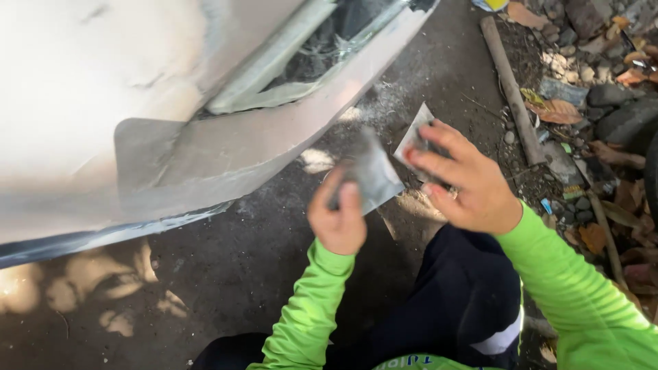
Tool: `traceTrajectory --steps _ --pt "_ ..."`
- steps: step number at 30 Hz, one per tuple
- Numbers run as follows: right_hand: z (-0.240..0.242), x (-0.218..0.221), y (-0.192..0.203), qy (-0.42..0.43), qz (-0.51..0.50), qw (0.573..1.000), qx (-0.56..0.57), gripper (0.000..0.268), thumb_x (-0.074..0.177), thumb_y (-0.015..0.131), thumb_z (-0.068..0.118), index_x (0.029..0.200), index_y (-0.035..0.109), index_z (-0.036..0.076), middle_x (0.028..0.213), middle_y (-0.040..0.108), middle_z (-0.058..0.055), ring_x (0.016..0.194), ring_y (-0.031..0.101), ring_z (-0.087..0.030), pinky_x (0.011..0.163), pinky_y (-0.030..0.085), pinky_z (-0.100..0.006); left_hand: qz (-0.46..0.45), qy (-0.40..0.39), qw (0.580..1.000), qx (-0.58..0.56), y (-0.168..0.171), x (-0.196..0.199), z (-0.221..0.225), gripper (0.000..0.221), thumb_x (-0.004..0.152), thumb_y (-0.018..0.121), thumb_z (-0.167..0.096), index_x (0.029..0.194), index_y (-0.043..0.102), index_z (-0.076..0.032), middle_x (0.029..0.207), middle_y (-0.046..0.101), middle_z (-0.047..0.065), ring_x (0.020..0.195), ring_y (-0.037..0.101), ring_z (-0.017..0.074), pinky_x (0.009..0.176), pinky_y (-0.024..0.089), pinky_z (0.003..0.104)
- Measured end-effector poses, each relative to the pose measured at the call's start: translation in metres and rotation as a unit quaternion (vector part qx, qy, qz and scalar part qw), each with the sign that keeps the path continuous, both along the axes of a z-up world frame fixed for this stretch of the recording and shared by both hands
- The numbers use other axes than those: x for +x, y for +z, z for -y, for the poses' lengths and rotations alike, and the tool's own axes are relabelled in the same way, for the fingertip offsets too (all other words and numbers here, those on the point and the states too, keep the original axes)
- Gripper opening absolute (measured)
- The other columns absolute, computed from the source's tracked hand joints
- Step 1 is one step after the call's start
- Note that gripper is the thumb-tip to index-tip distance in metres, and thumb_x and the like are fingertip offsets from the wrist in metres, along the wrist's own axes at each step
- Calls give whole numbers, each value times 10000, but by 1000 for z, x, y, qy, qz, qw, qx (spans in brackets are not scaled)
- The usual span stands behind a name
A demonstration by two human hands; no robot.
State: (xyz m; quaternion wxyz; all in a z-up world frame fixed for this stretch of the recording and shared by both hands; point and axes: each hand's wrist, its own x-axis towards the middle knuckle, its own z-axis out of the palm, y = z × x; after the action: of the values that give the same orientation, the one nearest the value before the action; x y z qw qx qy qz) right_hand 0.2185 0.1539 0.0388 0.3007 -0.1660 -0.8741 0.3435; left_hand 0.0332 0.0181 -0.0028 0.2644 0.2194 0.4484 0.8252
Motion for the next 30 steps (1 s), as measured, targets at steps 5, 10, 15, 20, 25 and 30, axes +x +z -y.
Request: traceTrajectory --steps 5,10,15,20,25,30 --pt "51 -28 -6 15 46 986 162 499 773 714 141 1272 698 169 1378 596 -185 1344 503 -483 1113 428 -540 -412 41 905 -95 13 -4 14 297 996 583 4 1278 649 69 1149 713 231 1041 743 332 918 597 390" --pt "50 -43 -14 32 76 984 157 502 747 730 168 1248 725 203 1334 618 -137 1316 537 -449 1111 438 -547 -419 122 899 -50 7 -18 36 273 1016 575 -45 1258 632 69 1156 708 229 1045 741 341 918 605 405" --pt "30 -75 14 -58 41 981 179 515 827 715 168 1331 661 83 1444 566 -189 1376 500 -487 1151 443 -551 -378 280 882 4 7 -32 58 318 1055 576 -135 1310 568 56 1111 695 219 929 707 263 764 603 347" --pt "15 -112 22 -86 27 976 199 535 877 717 161 1387 615 40 1501 552 -186 1434 458 -495 1119 426 -566 -380 317 864 91 28 -37 65 322 1106 532 -147 1379 494 19 1182 667 270 922 727 296 752 647 387" --pt "11 -127 7 -98 35 967 231 570 898 716 159 1439 596 26 1528 532 -192 1459 427 -485 1128 394 -578 -357 313 878 71 27 -41 70 324 1108 545 -157 1378 496 17 1204 658 275 943 733 299 761 673 383" --pt "13 -115 -3 -92 37 958 270 580 902 724 156 1455 596 38 1544 520 -188 1469 428 -469 1141 397 -571 -349 294 886 78 27 -42 68 315 1117 554 -159 1369 485 18 1246 639 294 1017 719 331 831 673 422"
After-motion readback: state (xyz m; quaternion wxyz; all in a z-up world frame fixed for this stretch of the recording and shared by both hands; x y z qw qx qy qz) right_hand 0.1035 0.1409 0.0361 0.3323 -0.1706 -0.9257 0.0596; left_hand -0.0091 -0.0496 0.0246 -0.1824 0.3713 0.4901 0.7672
